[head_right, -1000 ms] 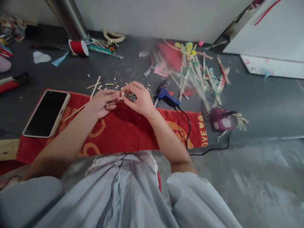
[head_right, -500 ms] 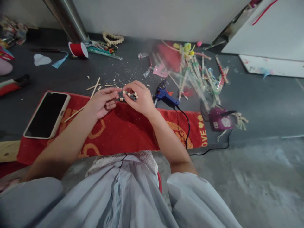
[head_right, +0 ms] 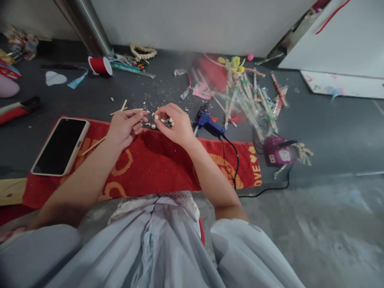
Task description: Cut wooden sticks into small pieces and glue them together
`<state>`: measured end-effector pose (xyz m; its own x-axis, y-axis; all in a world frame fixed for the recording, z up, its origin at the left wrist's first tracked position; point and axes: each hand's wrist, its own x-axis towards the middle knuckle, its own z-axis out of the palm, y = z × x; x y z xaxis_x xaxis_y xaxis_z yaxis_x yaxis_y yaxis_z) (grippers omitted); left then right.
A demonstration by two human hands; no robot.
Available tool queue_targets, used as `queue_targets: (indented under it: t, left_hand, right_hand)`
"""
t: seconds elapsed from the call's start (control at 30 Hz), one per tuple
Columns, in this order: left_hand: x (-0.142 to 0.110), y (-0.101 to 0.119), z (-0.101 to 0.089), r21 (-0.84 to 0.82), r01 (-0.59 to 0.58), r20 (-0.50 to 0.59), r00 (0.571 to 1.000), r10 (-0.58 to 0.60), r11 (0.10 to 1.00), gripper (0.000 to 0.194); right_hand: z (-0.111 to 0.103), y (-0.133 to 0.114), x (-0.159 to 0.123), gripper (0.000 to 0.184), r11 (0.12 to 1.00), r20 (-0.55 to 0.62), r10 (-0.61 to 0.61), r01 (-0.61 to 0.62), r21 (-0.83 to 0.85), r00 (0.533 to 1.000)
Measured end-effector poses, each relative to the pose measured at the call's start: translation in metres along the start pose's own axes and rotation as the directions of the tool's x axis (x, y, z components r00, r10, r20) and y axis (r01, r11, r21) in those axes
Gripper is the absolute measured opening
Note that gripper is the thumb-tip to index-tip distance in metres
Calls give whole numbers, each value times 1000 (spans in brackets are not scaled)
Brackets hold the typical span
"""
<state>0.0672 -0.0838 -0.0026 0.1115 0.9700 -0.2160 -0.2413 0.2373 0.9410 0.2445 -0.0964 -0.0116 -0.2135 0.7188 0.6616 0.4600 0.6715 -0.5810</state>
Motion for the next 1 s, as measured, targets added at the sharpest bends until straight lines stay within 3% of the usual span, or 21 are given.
queue_targets:
  t: [0.4, 0.6, 0.7, 0.87, 1.0]
  left_hand:
    - [2, 0, -6, 213, -123, -92, 985, 145, 969, 9]
    - [9, -4, -14, 355, -159, -81, 976, 200, 921, 12]
    - [11, -7, -18, 527, -221, -25, 961, 274, 821, 18]
    - [7, -6, -18, 806, -303, 77, 906, 417, 509, 22]
    - [7, -4, -16, 832, -286, 75, 907, 415, 475, 19]
  right_hand:
    - [1, 2, 0, 15, 999, 4, 38, -39, 2, 999]
    - [1, 2, 0, 14, 1000, 5, 25, -25, 7, 1000]
    - [1, 2, 0, 13, 1000, 7, 23, -23, 14, 1000]
    - [1, 3, 0, 12, 1000, 28, 18, -18, -2, 999]
    - [2, 3, 0, 12, 1000, 24, -11, 11, -3, 1000]
